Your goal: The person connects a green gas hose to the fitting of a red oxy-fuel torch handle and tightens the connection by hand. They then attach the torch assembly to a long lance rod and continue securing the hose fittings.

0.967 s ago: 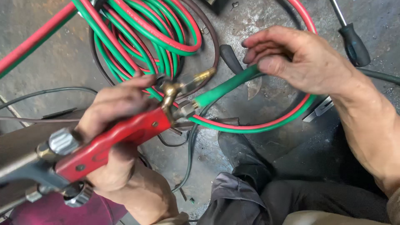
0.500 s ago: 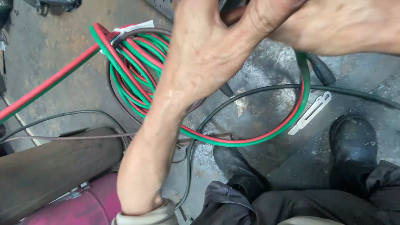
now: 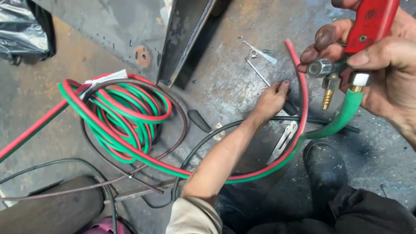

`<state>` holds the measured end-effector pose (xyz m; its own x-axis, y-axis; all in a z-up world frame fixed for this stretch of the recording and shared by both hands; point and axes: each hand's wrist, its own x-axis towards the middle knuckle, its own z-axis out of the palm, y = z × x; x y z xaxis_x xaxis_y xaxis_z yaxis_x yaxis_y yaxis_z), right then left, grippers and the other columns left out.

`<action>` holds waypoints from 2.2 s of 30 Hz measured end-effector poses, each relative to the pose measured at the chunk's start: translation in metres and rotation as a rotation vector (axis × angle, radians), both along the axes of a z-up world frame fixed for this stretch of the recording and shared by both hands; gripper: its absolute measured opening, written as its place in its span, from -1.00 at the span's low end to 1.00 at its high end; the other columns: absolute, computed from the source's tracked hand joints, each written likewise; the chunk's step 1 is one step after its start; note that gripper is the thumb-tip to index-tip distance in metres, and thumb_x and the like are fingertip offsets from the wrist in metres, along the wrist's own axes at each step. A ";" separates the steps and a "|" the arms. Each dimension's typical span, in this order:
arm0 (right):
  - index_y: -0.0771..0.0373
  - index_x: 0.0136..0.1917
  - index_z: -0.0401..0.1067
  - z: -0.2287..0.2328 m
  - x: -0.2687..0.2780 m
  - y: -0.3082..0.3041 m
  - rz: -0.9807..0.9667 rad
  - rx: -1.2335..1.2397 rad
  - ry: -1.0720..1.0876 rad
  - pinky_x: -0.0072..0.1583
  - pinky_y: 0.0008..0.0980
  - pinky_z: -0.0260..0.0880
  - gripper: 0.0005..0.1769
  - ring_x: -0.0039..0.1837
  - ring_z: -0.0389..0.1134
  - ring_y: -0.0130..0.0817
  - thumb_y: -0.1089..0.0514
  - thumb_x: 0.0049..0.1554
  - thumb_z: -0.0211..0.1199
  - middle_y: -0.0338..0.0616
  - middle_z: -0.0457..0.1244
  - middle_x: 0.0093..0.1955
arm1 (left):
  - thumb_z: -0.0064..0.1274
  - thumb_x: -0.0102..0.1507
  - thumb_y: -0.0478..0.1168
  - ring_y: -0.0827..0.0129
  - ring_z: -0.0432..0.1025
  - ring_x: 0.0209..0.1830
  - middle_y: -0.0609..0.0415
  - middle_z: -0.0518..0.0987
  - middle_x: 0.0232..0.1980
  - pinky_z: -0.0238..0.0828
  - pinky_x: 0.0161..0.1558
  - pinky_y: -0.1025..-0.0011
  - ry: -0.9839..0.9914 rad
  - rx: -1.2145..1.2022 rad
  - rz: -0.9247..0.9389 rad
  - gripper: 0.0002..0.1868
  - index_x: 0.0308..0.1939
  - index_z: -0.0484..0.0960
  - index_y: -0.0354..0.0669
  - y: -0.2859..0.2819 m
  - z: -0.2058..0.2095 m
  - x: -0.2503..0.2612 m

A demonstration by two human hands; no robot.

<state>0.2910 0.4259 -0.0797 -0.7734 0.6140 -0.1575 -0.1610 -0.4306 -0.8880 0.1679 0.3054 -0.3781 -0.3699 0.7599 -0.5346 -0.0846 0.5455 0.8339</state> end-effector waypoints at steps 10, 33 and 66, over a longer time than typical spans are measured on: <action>0.28 0.40 0.22 0.021 0.037 0.018 -0.286 -0.102 -0.077 -0.01 -0.13 0.35 -0.47 0.03 0.44 0.02 0.27 0.16 0.10 -0.01 0.33 -0.05 | 0.14 0.24 0.20 -0.19 0.43 0.21 -0.42 0.52 0.20 0.34 0.22 0.07 0.450 -0.232 0.078 -0.12 0.42 0.29 -0.37 0.074 -0.010 0.057; 0.36 0.35 0.28 -0.053 0.057 0.071 -0.157 0.129 -0.019 0.10 -0.23 0.54 -0.54 0.00 0.50 -0.18 0.11 0.27 0.25 0.03 0.36 0.05 | -0.20 0.57 0.10 0.31 0.54 -0.31 0.02 0.59 -0.25 0.54 -0.19 0.32 -0.572 0.387 0.074 -0.50 0.06 0.50 -0.36 0.007 0.156 0.103; 0.35 0.20 0.37 -0.069 0.041 0.047 -0.126 0.052 0.124 0.21 -0.11 0.56 -0.68 0.06 0.46 -0.25 0.09 0.32 0.29 -0.05 0.36 -0.01 | -0.16 0.48 0.08 0.30 0.44 0.06 -0.03 0.53 0.14 0.39 0.14 0.31 -0.434 0.490 0.362 -0.42 0.41 0.29 -0.28 -0.013 0.178 0.102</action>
<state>0.3319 0.4724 -0.1488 -0.7015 0.7120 -0.0310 -0.3203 -0.3538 -0.8787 0.2703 0.2921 -0.2001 -0.4750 0.8195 -0.3207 -0.5651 -0.0047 0.8250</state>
